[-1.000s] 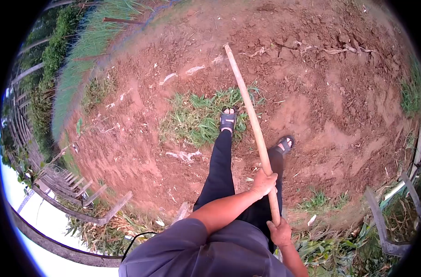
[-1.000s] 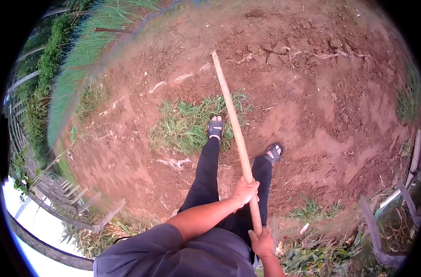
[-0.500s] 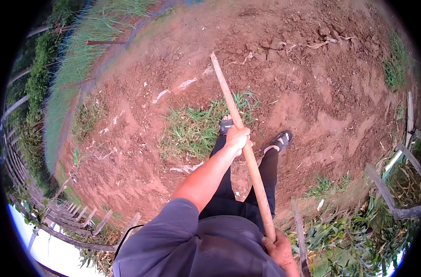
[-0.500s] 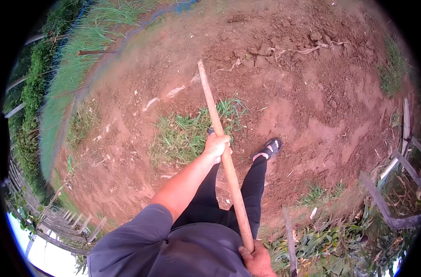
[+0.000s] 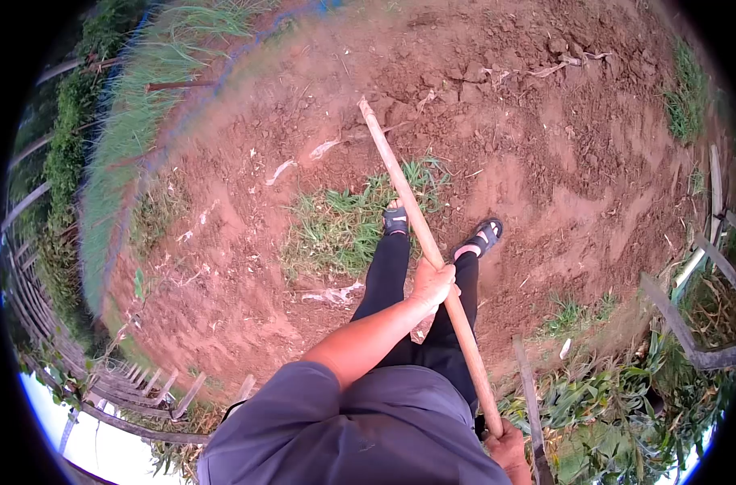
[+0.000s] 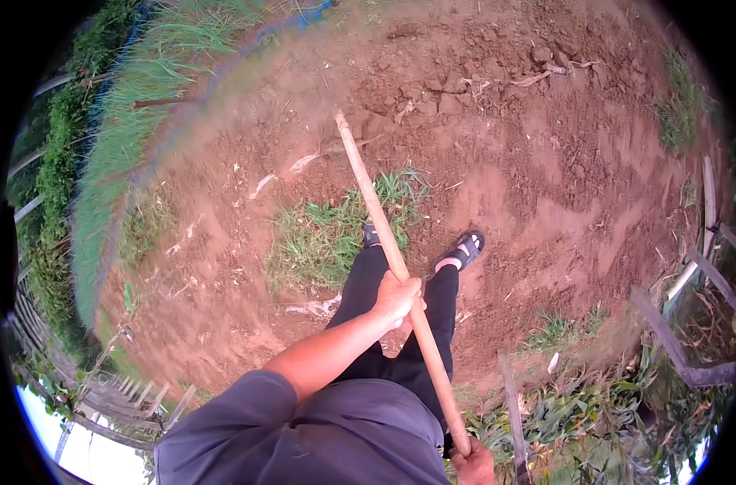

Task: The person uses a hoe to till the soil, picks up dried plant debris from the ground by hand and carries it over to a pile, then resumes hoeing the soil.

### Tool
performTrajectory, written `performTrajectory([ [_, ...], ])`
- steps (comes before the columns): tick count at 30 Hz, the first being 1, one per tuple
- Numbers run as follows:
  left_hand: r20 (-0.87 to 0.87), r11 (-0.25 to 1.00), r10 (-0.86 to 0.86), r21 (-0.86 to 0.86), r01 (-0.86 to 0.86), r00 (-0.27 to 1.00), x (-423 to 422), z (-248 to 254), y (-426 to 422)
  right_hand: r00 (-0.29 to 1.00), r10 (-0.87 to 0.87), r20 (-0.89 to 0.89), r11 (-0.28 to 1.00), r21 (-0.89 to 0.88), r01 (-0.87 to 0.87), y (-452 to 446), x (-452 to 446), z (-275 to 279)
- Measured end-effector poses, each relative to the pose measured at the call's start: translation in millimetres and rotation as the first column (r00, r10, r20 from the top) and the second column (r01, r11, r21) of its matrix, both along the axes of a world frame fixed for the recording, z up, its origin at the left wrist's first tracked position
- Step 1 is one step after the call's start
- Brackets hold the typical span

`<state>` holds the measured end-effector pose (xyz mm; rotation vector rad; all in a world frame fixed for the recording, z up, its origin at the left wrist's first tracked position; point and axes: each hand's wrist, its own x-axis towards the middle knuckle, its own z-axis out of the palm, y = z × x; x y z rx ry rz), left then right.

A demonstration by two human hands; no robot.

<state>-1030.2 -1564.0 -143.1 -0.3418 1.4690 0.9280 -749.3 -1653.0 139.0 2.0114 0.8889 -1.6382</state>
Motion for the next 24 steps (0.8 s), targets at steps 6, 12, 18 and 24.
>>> performTrajectory([
  [6,-0.119,0.970,0.199,0.167,-0.178,0.973,-100,-47,60,0.906,0.419,-0.061,0.897,0.181,-0.403,76,-56,-78],
  [12,-0.447,0.883,0.398,0.422,-0.204,0.801,-194,51,58,0.836,0.482,-0.262,0.861,0.320,-0.396,102,-111,-156],
  [18,-0.594,0.927,0.363,0.309,-0.213,0.718,-222,29,42,0.812,0.385,-0.439,0.923,0.152,-0.355,102,-152,-207],
  [24,-0.259,0.976,0.117,-0.148,-0.159,0.959,-36,-94,-34,0.952,0.287,-0.103,0.938,-0.171,-0.301,33,-32,-143],
])
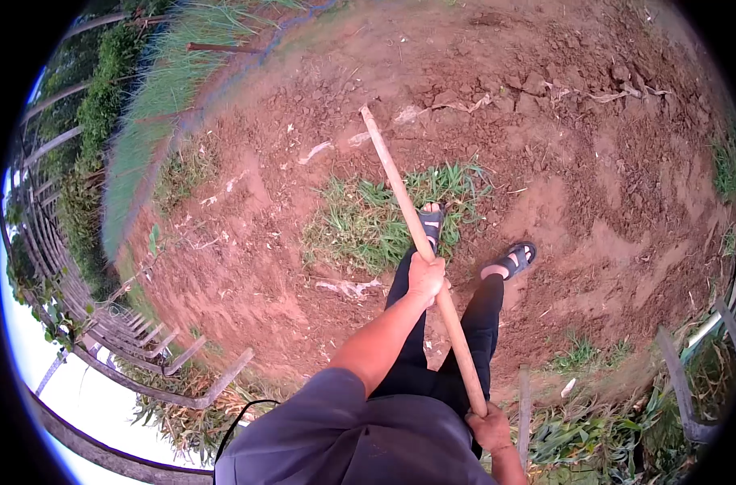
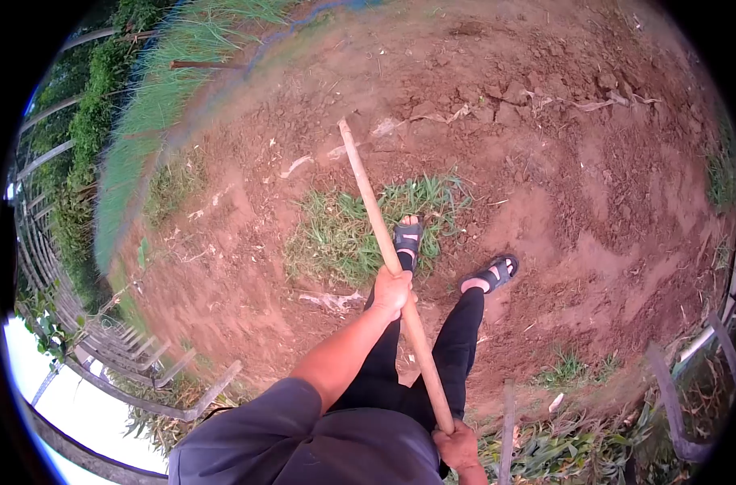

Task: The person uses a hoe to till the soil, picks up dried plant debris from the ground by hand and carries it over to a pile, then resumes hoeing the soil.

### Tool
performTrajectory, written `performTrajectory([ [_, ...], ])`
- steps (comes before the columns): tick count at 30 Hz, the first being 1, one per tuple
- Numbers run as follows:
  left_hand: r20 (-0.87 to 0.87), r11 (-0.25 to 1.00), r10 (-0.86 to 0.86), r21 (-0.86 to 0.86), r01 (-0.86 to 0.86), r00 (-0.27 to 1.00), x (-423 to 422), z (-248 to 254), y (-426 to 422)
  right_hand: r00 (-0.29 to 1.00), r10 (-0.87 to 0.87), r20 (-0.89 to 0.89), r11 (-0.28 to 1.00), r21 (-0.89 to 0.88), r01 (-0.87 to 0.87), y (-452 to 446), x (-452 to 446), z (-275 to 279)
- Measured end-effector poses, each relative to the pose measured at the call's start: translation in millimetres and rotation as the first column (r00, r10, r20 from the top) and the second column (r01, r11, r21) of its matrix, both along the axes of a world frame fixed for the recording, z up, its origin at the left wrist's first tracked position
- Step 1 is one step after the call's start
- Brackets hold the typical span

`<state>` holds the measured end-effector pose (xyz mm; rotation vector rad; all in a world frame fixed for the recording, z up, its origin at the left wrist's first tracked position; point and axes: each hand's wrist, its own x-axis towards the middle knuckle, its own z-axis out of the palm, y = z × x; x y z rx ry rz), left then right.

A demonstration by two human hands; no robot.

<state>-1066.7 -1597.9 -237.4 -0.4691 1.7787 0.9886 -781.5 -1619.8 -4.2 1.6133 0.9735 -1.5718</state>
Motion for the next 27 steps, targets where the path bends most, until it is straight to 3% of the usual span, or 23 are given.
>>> performTrajectory([
  [2,0.043,0.999,0.007,0.043,-0.009,0.999,1,-2,-3,0.997,-0.073,0.033,0.994,-0.084,0.076,15,-2,12],
  [3,0.050,1.000,0.014,0.003,-0.014,0.999,1,9,-4,0.986,-0.148,-0.075,0.988,-0.059,0.143,2,11,8],
  [4,0.038,1.000,0.010,-0.011,-0.009,0.999,-10,11,2,0.996,-0.009,-0.085,1.000,-0.022,0.007,9,2,19],
  [7,0.040,0.999,0.035,0.040,-0.037,0.999,-4,28,-7,0.999,0.024,-0.021,0.998,-0.059,-0.025,7,3,42],
  [9,0.039,0.999,0.031,0.009,-0.032,0.999,11,47,-10,0.987,-0.153,0.058,0.985,-0.077,0.157,9,12,59],
  [10,0.029,1.000,0.026,-0.010,-0.026,0.999,13,55,-6,0.985,-0.159,0.061,0.984,-0.076,0.163,11,15,60],
  [12,0.034,1.000,0.010,-0.026,-0.009,0.999,2,49,2,0.997,0.054,0.050,0.998,0.028,-0.055,14,19,54],
  [14,0.104,0.999,-0.036,0.009,0.036,0.994,-21,21,7,0.998,0.035,0.048,0.999,0.008,-0.035,23,-7,39],
  [16,0.021,0.999,0.041,-0.014,-0.040,0.999,-44,20,21,0.979,0.177,-0.104,0.983,0.071,-0.171,38,-45,27],
  [18,0.055,0.996,0.074,0.056,-0.077,0.996,-61,15,16,0.979,0.178,-0.097,0.981,0.100,-0.169,37,-49,8],
  [22,-0.100,0.978,0.179,0.126,-0.166,0.979,-98,34,17,0.938,0.309,-0.159,0.945,0.162,-0.284,43,-58,-38],
  [24,-0.224,0.938,0.271,0.278,-0.205,0.936,-129,56,17,0.906,0.333,-0.263,0.934,0.227,-0.277,50,-75,-62],
  [27,-0.366,0.926,0.303,0.332,-0.181,0.880,-170,90,16,0.858,0.355,-0.371,0.921,0.295,-0.254,56,-117,-89],
])
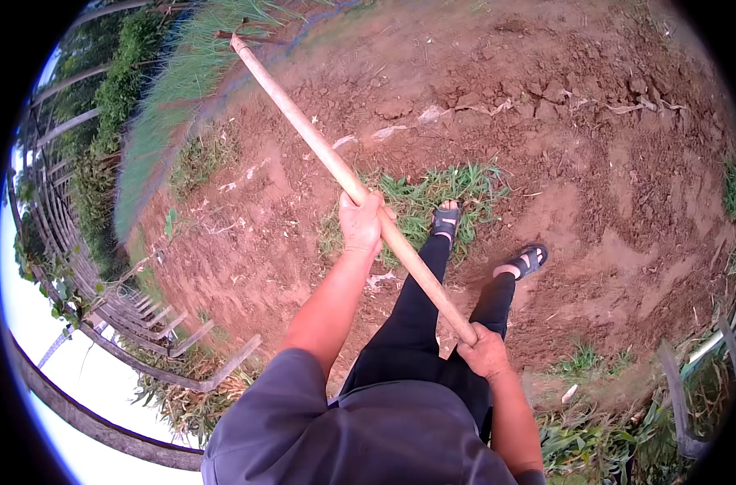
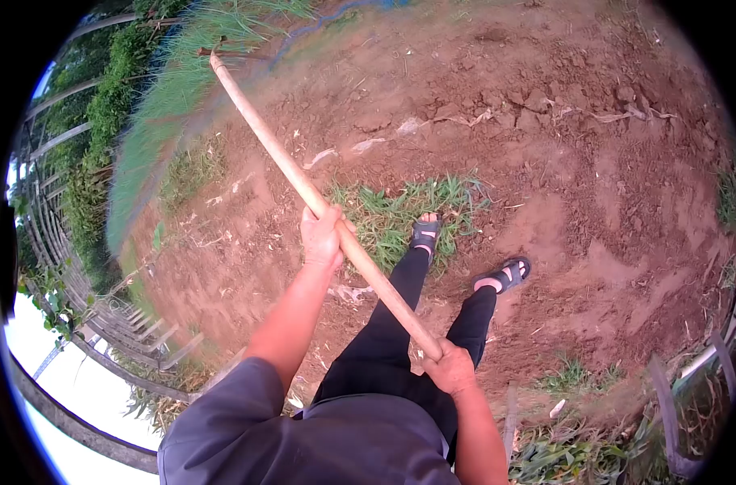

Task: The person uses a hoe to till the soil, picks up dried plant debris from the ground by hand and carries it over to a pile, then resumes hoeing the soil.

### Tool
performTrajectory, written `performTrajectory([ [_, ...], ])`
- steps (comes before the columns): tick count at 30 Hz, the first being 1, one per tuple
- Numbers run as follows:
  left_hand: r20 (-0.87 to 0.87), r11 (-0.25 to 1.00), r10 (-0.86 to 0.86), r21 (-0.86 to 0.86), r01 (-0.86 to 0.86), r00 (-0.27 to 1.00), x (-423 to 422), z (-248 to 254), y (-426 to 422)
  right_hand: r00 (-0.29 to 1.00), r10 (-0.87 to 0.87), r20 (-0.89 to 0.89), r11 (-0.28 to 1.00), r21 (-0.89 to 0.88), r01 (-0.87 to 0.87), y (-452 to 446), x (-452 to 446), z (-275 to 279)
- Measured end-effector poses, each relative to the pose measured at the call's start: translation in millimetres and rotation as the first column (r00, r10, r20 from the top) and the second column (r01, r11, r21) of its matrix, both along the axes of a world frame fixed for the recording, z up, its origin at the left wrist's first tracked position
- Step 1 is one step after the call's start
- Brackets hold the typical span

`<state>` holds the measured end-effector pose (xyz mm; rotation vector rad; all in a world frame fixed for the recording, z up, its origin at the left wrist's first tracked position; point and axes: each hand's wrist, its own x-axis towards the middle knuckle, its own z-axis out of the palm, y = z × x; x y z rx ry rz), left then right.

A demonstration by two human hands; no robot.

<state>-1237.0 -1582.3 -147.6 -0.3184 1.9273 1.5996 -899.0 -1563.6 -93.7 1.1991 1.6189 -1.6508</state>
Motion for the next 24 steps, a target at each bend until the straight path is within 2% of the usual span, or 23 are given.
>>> performTrajectory([
  [2,-0.102,0.999,-0.013,-0.037,0.010,0.995,-21,-2,-7,0.999,-0.012,-0.038,1.000,-0.021,0.011,-5,-14,-16],
  [4,-0.089,0.994,-0.030,-0.111,0.020,0.996,-18,-26,-16,0.998,-0.061,-0.023,0.992,-0.110,0.058,-14,-18,-35],
  [5,-0.068,0.984,-0.054,-0.173,0.042,0.996,-13,-40,-16,0.995,-0.079,0.055,0.986,-0.141,0.086,-20,-14,-34],
  [7,0.200,0.933,-0.077,-0.331,0.141,0.977,45,-97,-37,0.974,-0.056,0.218,0.971,-0.216,0.104,-45,29,-13],
  [8,0.431,0.857,-0.096,-0.422,0.294,0.897,91,-118,-50,0.933,-0.067,0.353,0.940,-0.291,0.177,-60,58,18],
  [9,0.436,0.937,-0.019,-0.307,0.168,0.900,118,-118,-57,0.919,-0.076,0.386,0.978,-0.151,0.145,-54,75,36],
  [10,0.446,0.956,0.028,-0.273,0.107,0.895,121,-100,-44,0.901,-0.065,0.429,0.978,-0.152,0.142,-37,75,54],
  [13,0.450,0.965,-0.018,-0.227,0.134,0.893,125,-81,-47,0.905,-0.019,0.426,0.964,-0.233,0.130,-16,69,85],
  [15,0.461,0.963,-0.046,-0.217,0.162,0.886,125,-64,-49,0.917,-0.007,0.400,0.977,-0.192,0.091,-20,78,98],
  [16,0.439,0.955,0.010,-0.271,0.121,0.899,134,-52,-48,0.913,0.017,0.407,0.981,-0.183,0.064,-24,83,110],
  [18,0.465,0.959,0.000,-0.250,0.132,0.885,136,-44,-49,0.896,0.015,0.444,0.980,-0.183,0.074,-23,81,118],
  [20,0.499,0.966,0.001,-0.226,0.128,0.867,119,-55,-48,0.899,0.028,0.437,0.984,-0.172,0.053,-14,57,114],
  [21,0.485,0.976,-0.016,-0.183,0.119,0.874,104,-76,-55,0.899,0.021,0.438,0.984,-0.168,0.058,-15,39,108],
  [23,0.391,0.979,0.028,-0.198,0.054,0.920,66,-91,-49,0.958,0.010,0.288,0.983,-0.178,0.043,-18,5,79],
  [24,0.400,0.974,0.006,-0.212,0.086,0.917,44,-85,-45,0.974,0.028,0.225,0.996,-0.088,-0.008,-21,-2,61],
])
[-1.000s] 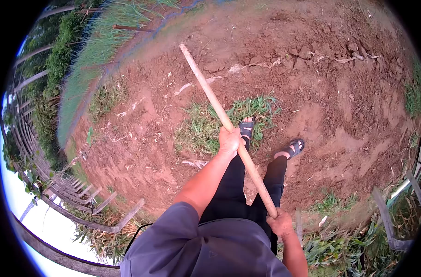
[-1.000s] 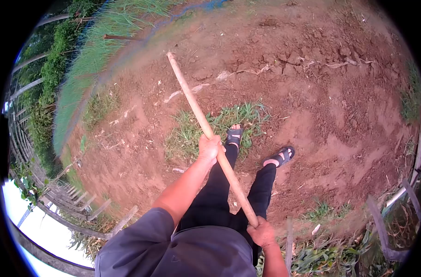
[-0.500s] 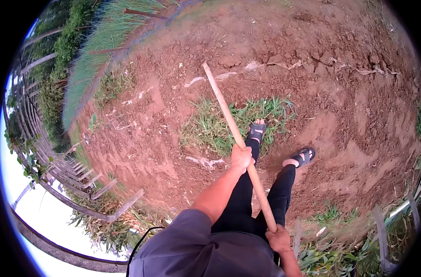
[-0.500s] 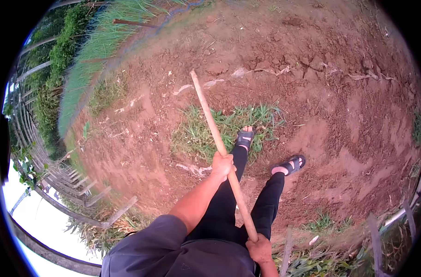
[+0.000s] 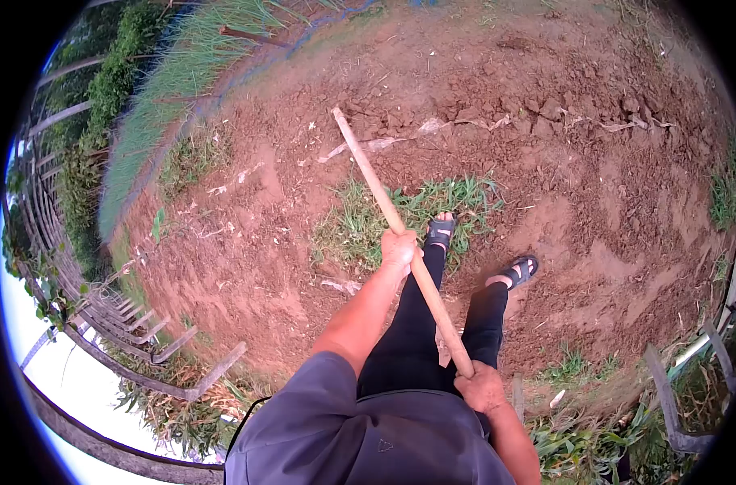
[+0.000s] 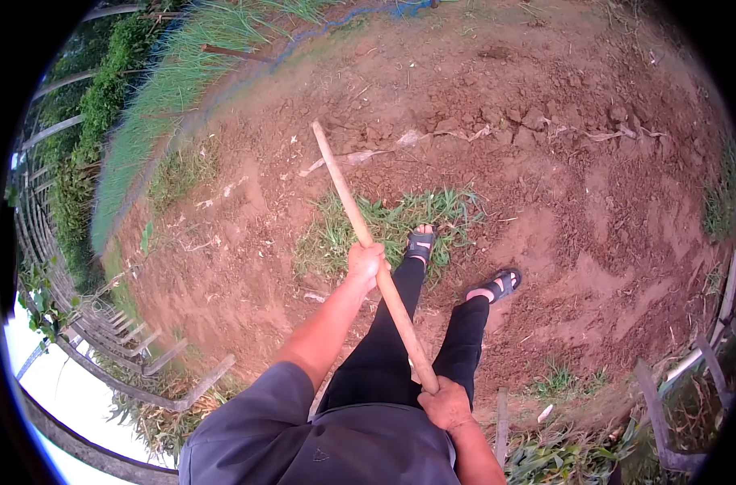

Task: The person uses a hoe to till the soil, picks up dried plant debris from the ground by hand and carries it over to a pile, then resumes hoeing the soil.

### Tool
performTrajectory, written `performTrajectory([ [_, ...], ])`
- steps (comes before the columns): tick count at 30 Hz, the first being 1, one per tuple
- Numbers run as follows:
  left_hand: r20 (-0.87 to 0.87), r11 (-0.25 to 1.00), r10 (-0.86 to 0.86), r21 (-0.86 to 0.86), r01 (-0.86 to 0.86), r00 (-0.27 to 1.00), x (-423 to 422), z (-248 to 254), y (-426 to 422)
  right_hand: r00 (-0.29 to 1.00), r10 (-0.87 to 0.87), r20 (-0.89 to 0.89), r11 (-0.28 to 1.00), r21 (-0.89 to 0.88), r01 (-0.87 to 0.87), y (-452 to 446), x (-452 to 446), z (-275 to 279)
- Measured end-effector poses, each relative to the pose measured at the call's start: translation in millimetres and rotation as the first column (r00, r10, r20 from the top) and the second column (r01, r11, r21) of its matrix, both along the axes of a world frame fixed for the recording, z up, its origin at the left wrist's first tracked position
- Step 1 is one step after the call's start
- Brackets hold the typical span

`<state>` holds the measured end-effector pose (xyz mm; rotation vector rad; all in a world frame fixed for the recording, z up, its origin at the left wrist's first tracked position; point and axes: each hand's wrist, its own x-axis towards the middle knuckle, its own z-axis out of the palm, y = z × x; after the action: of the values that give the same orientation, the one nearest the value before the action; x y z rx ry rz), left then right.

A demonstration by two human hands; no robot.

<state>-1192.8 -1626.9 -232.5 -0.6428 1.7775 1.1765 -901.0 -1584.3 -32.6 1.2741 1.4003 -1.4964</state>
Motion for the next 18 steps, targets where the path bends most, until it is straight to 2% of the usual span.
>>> performTrajectory([
  [1,-0.059,0.999,0.039,0.030,-0.037,0.997,-15,3,0,0.997,0.052,-0.053,0.996,0.077,-0.048,-4,-3,-11],
  [2,-0.126,0.995,0.055,0.089,-0.044,0.990,-28,-3,-7,0.997,0.061,-0.043,0.995,0.082,-0.058,3,-11,-19],
  [5,-0.238,0.985,0.125,0.143,-0.093,0.963,-66,48,2,0.979,0.149,-0.138,0.982,0.134,-0.130,18,-34,-48],
  [8,-0.352,0.970,0.199,0.206,-0.131,0.914,-94,84,-6,0.963,0.168,-0.210,0.983,0.114,-0.146,11,-51,-59],
  [11,-0.439,0.948,0.263,0.283,-0.146,0.859,-105,102,-13,0.956,0.097,-0.275,0.995,0.050,-0.087,3,-73,-58],
  [13,-0.436,0.983,0.164,0.152,-0.107,0.885,-108,94,-17,0.967,0.096,-0.236,0.994,-0.032,-0.107,-3,-89,-72],
  [15,-0.424,0.995,0.089,0.073,-0.064,0.901,-109,49,-31,0.994,0.034,-0.103,0.985,-0.164,-0.051,-22,-92,-93],
  [17,-0.221,0.993,-0.031,-0.115,0.005,0.975,-76,-16,-54,0.992,0.123,-0.032,0.974,-0.185,-0.127,-44,-70,-97],
  [18,-0.161,0.995,-0.001,-0.102,-0.015,0.987,-52,-30,-55,0.998,0.058,0.018,0.957,-0.287,-0.050,-58,-45,-81],
])
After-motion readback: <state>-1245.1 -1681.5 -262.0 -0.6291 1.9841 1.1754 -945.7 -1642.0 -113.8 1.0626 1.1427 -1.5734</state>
